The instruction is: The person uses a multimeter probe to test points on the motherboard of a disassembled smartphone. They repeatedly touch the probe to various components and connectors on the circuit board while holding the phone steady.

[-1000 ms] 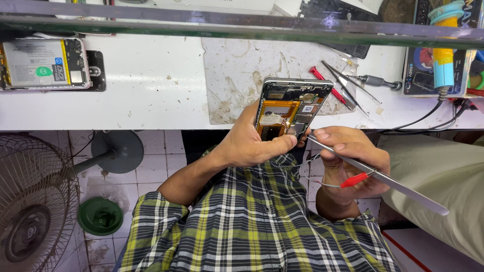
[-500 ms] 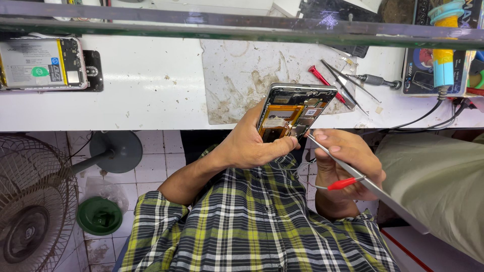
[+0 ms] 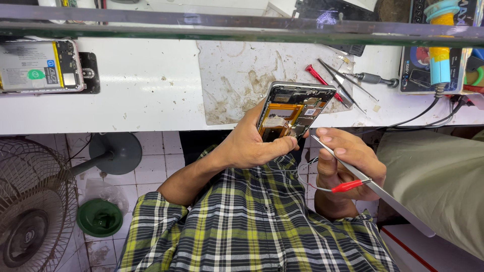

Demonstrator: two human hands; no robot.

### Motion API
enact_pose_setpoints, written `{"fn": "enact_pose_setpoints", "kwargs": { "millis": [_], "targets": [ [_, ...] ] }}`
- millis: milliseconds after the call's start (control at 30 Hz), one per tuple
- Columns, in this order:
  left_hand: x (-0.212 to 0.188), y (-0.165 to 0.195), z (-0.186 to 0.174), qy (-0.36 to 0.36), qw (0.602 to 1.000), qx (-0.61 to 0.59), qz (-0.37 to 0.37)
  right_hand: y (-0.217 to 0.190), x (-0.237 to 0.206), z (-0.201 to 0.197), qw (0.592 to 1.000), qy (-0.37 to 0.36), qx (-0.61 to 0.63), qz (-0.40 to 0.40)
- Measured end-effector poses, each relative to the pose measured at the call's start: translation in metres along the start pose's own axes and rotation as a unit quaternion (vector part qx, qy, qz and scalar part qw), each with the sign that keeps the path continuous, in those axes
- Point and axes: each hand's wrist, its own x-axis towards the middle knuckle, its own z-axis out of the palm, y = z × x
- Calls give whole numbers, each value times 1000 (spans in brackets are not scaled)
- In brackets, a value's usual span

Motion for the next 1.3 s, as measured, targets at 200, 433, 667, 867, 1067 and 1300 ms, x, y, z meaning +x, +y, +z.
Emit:
{"fn": "enact_pose_setpoints", "kwargs": {
  "millis": [200, 433, 667, 867, 1067, 1300],
  "targets": [
    [3, -4, -6, -42, 997, -67, 3, -1, -1, -3, 999, 4, 37, 19],
    [3, 0, -12, -61, 989, -135, -24, 2, -5, -6, 998, 31, 38, 25],
    [5, 2, -12, -83, 987, -132, -28, 1, -7, -8, 998, 31, 48, 35],
    [6, 3, -12, -85, 987, -132, -45, 9, 5, -8, 991, 13, 134, 22],
    [4, -5, -17, -46, 985, -134, -99, 5, 10, -3, 963, -32, 243, 108],
    [-8, -21, -36, 22, 978, -140, -153, -2, 13, 2, 929, -38, 299, 213]
  ]
}}
